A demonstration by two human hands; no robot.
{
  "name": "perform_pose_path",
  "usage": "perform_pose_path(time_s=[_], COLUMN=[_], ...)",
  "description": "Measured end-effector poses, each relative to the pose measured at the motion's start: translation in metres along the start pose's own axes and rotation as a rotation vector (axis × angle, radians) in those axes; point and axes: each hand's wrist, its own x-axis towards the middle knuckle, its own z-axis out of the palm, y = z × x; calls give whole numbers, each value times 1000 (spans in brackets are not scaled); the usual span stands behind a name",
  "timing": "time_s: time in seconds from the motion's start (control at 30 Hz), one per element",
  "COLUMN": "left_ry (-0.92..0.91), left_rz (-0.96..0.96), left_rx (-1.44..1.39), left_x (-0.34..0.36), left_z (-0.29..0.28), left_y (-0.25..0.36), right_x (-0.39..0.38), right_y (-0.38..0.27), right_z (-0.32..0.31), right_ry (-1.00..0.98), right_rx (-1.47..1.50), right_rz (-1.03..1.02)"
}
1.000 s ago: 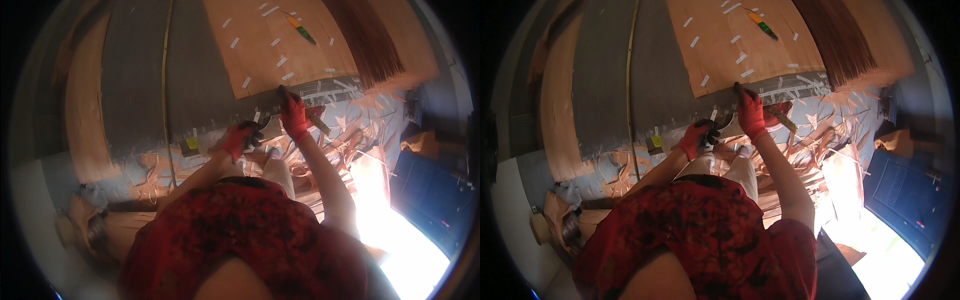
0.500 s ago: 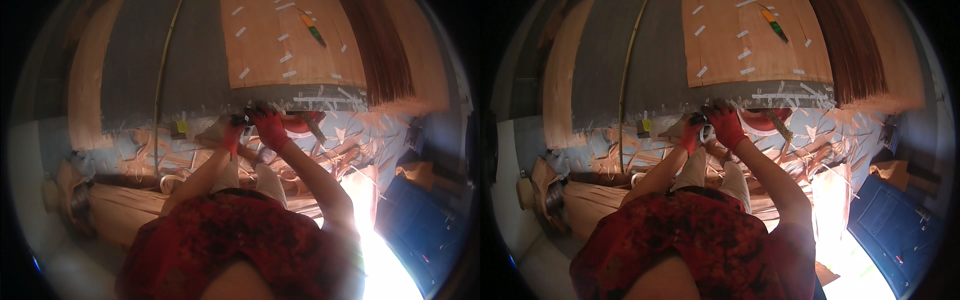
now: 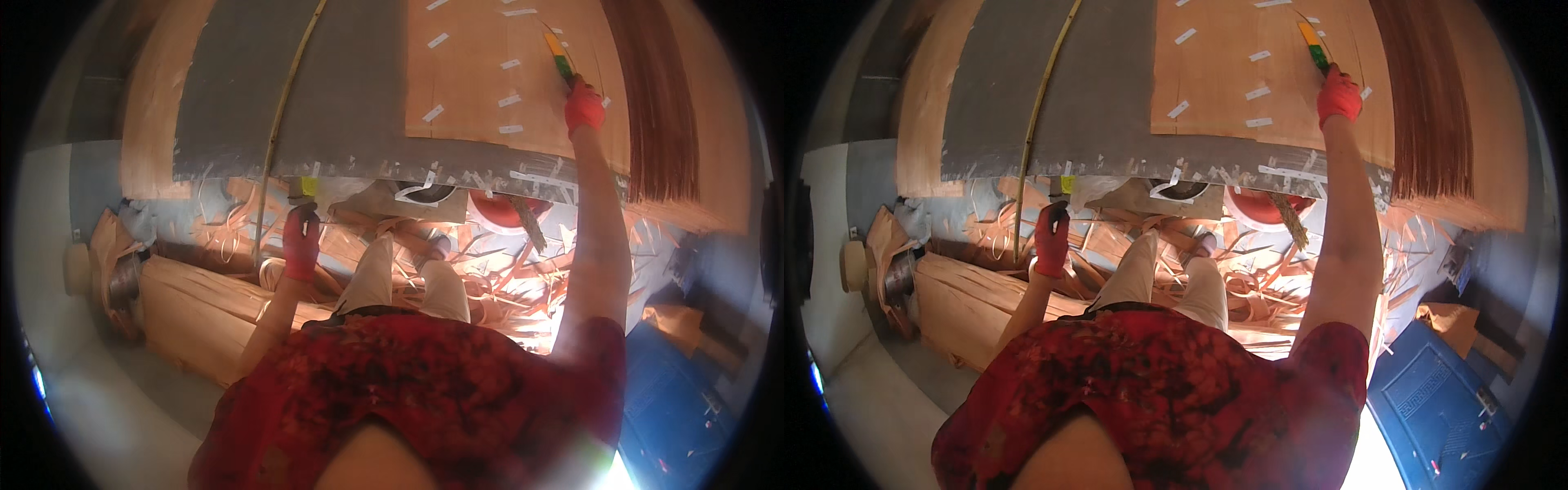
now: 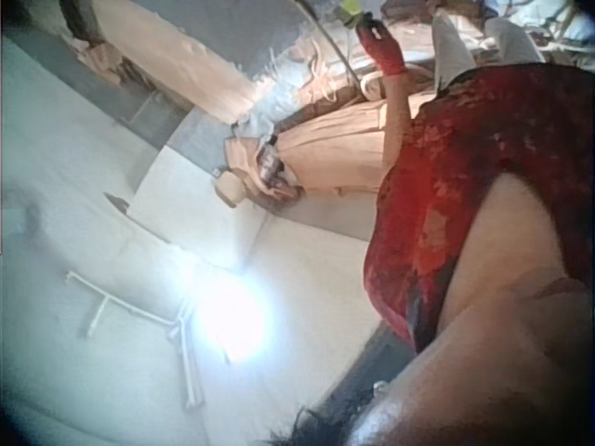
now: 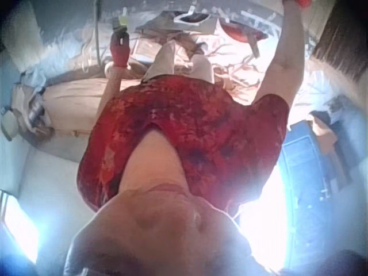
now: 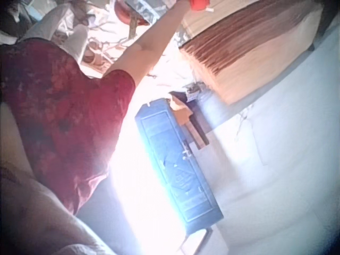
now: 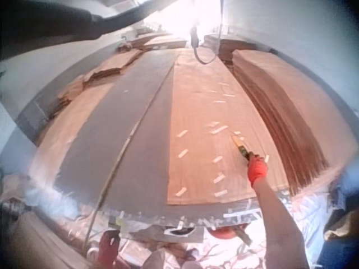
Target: The person trims wood veneer sheets with a utility knife, applies adhesive tape to the edges, and measures the dimensions with a tape measure.
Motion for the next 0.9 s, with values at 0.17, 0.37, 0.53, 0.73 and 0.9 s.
perform_pose_path(time_s=[0.17,0.37,0.53,0.73,0.9], left_ry=[111,169,154,227,149], left_rz=[149,195,215,19,-23], left_rx=[192,295,342,713,473], left_x=[33,45,57,62,73], left_z=[-24,-56,-40,-66,-63], left_y=[4,-22,-20,-84,-107], right_x=[24,-4,6,21,16], right_y=[56,1,9,-5,17], right_z=[1,-43,-10,-10,-32], right_ry=[-39,273,205,76,-27], right_rx=[184,-293,-138,-143,422], right_rz=[100,-144,-166,3,54])
